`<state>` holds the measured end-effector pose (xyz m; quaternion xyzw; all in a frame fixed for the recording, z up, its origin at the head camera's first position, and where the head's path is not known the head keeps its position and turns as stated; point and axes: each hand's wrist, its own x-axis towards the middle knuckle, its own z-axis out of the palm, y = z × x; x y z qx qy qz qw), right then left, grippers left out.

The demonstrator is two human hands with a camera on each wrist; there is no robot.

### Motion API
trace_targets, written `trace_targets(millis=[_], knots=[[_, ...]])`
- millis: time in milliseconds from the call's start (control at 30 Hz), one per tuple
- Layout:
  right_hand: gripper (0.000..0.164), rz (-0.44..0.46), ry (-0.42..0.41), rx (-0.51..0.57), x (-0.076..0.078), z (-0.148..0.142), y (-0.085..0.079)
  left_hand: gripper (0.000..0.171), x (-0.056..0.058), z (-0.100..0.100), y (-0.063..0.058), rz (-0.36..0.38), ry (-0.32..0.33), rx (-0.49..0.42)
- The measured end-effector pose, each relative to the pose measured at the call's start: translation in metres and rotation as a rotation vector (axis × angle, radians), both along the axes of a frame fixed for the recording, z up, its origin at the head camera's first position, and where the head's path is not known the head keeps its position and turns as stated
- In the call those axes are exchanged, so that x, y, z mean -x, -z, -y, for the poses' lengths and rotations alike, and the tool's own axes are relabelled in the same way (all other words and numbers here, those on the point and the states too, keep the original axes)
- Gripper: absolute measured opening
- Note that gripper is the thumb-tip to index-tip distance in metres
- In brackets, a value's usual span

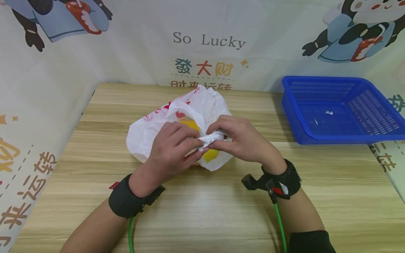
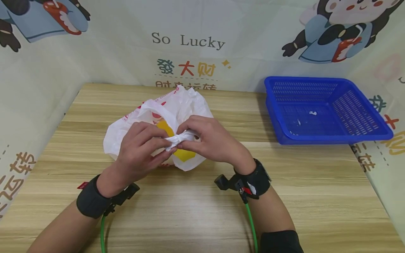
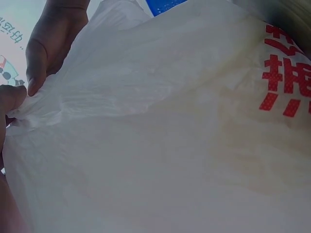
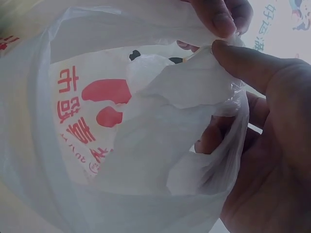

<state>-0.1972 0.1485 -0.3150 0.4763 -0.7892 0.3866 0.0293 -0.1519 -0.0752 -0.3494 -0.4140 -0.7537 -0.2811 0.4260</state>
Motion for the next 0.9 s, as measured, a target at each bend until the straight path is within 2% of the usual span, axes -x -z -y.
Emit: trace_targets(millis=[533, 900], knots=[[0.020, -0.018, 0.038, -0.002, -0.0039, 0.0028, 0.0007, 0.019, -0.0015, -0.0022, 0.0003, 0.004, 0.003, 0.023], [0.020, -0.032, 0.023, 0.005, -0.0035, 0.0027, 0.0001, 0.019, -0.0030, -0.0028, 0.0010, 0.026, 0.011, 0.048]])
